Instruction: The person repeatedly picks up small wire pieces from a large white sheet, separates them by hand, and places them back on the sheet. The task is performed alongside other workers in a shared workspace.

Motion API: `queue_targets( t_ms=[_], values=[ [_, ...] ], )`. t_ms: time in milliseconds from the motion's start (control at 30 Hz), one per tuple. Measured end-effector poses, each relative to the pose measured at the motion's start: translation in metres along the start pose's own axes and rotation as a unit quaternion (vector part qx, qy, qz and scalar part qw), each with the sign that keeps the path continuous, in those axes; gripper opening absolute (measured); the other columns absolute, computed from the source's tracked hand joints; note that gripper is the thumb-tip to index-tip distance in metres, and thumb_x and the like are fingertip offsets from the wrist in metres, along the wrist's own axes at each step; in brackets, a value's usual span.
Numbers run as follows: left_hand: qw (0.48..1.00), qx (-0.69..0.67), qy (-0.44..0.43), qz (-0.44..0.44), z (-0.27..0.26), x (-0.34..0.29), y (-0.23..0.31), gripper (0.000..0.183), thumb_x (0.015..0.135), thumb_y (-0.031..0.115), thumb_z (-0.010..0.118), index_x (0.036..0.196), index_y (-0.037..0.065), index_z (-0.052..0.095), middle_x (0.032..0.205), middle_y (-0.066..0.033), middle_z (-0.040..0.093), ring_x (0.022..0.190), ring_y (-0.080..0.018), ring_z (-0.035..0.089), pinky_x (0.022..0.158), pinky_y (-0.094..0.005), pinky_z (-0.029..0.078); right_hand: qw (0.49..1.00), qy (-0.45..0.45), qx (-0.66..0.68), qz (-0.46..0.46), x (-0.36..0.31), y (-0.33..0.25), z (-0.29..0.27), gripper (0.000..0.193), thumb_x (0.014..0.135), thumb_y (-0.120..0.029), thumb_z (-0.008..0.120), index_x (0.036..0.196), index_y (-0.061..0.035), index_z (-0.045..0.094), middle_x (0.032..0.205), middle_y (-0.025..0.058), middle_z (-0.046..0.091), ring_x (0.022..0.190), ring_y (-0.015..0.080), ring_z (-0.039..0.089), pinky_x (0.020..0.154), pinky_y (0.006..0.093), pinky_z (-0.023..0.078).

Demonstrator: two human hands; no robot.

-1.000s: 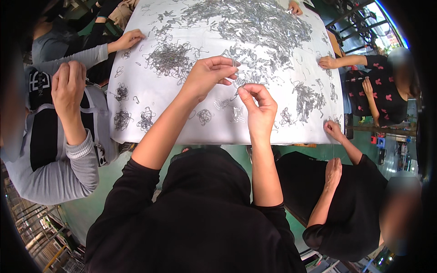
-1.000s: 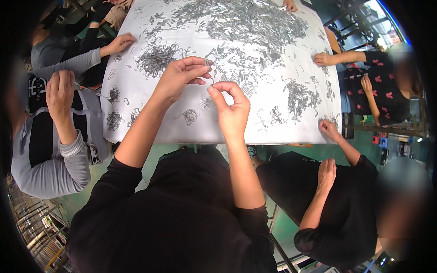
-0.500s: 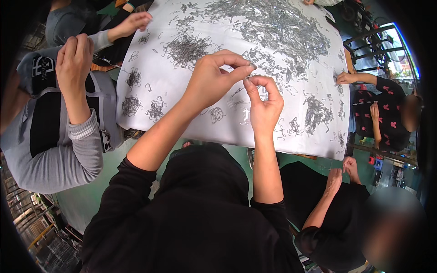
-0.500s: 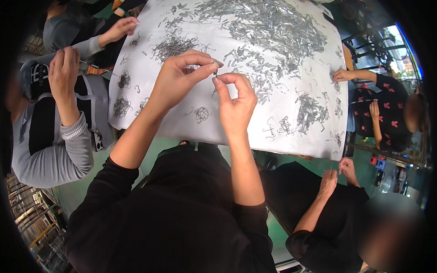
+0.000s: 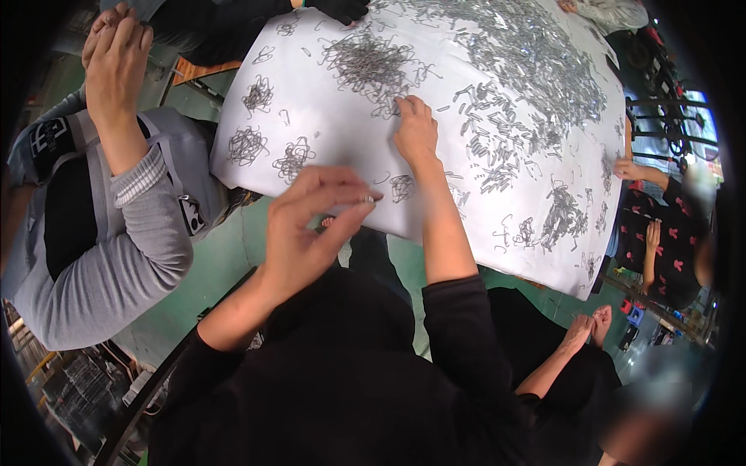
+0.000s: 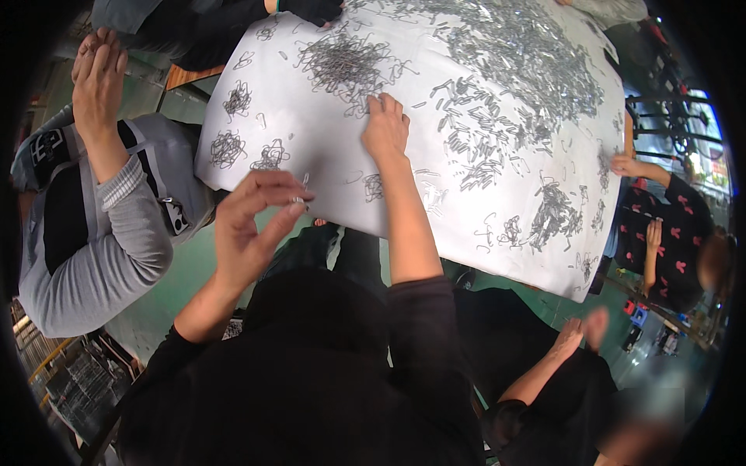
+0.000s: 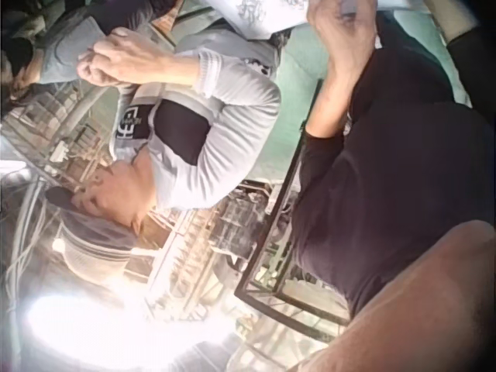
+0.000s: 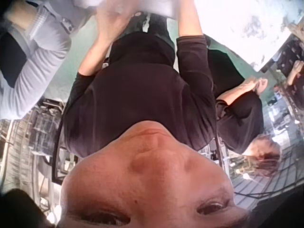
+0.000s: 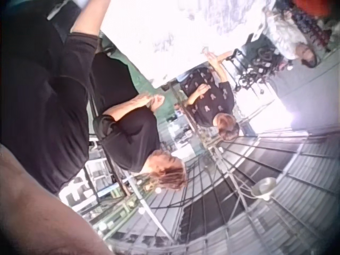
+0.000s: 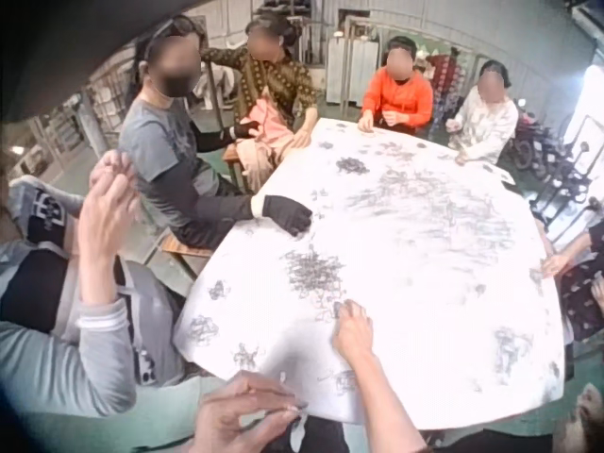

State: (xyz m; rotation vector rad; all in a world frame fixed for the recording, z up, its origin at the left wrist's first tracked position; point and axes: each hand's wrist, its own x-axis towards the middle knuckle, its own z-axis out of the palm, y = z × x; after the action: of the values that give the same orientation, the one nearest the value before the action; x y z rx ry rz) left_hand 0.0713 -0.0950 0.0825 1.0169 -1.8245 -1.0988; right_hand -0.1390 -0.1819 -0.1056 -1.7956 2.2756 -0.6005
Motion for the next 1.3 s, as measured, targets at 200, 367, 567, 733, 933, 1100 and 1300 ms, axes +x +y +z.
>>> queue_targets(
  t_ms=[200,367,567,733,933,1100,1300],
  values=[
    [0.997,-0.053,-0.03,-0.045,-0.006,-0.056,-0.041,0.014,0.079,-0.001,0.068,0.092,0.004,0.071,0.096,-0.0078,0.063,0.09,-0.0203,0.061,0.08,-0.0321,0.049,0.993,-0.045,-0.068,-0.085,-0.046,-0.008,0.017,0.051,0.075,0.004,0.052,0.118,-0.0208,0.063,0.13,0.0049,0.051,0.122,0.0232,0.045,0.103,0.0554,0.031],
    [0.997,-0.049,-0.058,0.003,-0.01,-0.084,-0.063,0.017,0.075,0.003,0.072,0.091,0.009,0.072,0.091,-0.0029,0.064,0.084,-0.0192,0.059,0.076,-0.0324,0.046,0.999,-0.012,-0.045,-0.016,-0.044,-0.008,0.006,0.033,0.077,0.0,0.055,0.101,-0.0152,0.07,0.112,0.004,0.059,0.11,0.022,0.052,0.098,0.048,0.036],
    [0.995,-0.053,-0.082,0.006,-0.013,-0.102,-0.07,0.018,0.075,0.003,0.072,0.092,0.008,0.072,0.09,-0.0039,0.063,0.083,-0.0203,0.059,0.074,-0.0324,0.047,0.99,0.043,-0.015,-0.137,0.002,-0.06,0.043,0.037,0.077,0.0,0.056,0.107,-0.0161,0.066,0.115,0.0021,0.059,0.112,0.0232,0.051,0.094,0.0428,0.042],
    [0.994,-0.056,-0.091,0.019,-0.014,-0.109,-0.076,0.017,0.076,0.002,0.071,0.092,0.006,0.072,0.09,-0.0048,0.064,0.084,-0.0207,0.059,0.073,-0.0313,0.048,0.98,-0.016,-0.078,-0.184,-0.03,-0.068,0.04,0.036,0.076,0.003,0.055,0.105,-0.0158,0.065,0.118,-0.0014,0.058,0.117,0.0199,0.048,0.102,0.0524,0.034],
    [0.993,-0.066,-0.097,0.033,-0.012,-0.115,-0.081,0.017,0.076,0.002,0.071,0.093,0.007,0.072,0.09,-0.0051,0.064,0.084,-0.0211,0.059,0.074,-0.0312,0.048,0.995,0.07,-0.004,0.072,-0.033,-0.009,0.005,0.012,0.08,-0.014,0.063,0.089,-0.0163,0.071,0.093,0.006,0.066,0.088,0.0258,0.063,0.076,0.0409,0.05],
    [0.992,-0.057,-0.107,0.034,-0.012,-0.116,-0.08,0.017,0.077,0.003,0.071,0.094,0.007,0.072,0.09,-0.0053,0.064,0.084,-0.0207,0.059,0.073,-0.0311,0.049,0.994,-0.001,-0.029,0.104,-0.005,0.002,0.016,0.015,0.08,-0.027,0.067,0.09,-0.0158,0.07,0.089,0.0065,0.066,0.089,0.0256,0.064,0.076,0.0413,0.05],
    [0.99,-0.06,-0.117,0.041,-0.008,-0.115,-0.077,0.018,0.077,0.003,0.071,0.094,0.007,0.072,0.09,-0.0051,0.064,0.08,-0.0203,0.058,0.073,-0.0311,0.049,0.985,-0.108,-0.035,0.127,0.018,-0.008,0.022,0.019,0.085,-0.026,0.065,0.095,-0.0103,0.067,0.089,0.0051,0.065,0.079,0.0211,0.064,0.062,0.0354,0.049]
  ],
)
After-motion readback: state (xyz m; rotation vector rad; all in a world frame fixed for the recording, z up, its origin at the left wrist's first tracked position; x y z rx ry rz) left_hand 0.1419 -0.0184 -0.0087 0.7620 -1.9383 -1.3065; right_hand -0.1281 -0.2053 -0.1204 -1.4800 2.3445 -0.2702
